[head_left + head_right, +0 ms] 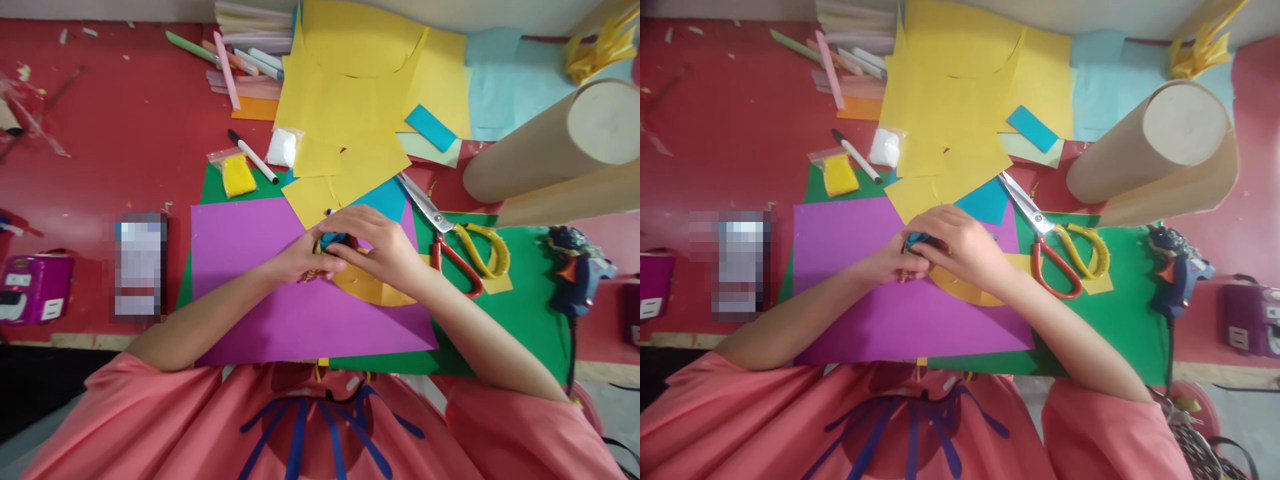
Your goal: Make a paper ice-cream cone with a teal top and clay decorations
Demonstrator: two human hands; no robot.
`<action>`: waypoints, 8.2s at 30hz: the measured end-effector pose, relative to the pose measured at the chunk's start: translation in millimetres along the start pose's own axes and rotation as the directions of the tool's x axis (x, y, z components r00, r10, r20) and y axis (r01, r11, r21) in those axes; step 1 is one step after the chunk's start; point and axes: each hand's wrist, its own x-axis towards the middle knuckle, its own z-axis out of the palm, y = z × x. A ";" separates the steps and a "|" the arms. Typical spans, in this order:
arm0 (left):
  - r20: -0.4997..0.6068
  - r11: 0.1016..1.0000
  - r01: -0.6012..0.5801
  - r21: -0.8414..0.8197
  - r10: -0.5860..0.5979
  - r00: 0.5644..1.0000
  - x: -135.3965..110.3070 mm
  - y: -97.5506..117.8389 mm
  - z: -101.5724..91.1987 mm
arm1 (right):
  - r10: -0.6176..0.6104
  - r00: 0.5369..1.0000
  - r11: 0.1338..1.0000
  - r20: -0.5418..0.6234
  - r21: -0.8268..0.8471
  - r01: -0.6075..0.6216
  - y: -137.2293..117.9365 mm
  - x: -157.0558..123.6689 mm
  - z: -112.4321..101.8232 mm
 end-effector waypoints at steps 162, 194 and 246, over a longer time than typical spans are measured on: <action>-0.103 0.478 -0.116 0.871 0.409 0.907 -7.5 9.8 -15.7 | -0.052 0.993 0.989 -0.107 -0.141 0.036 12.0 -4.2 -6.3; -0.161 0.506 -0.014 0.862 0.300 0.940 -12.1 14.1 -10.0 | -0.188 0.972 0.967 -0.139 -0.203 0.158 12.2 -13.8 -8.0; 0.014 0.525 -0.295 0.798 0.475 0.880 -12.5 -9.1 -6.3 | 0.026 0.937 0.969 -0.347 0.240 0.062 -2.9 -31.1 6.3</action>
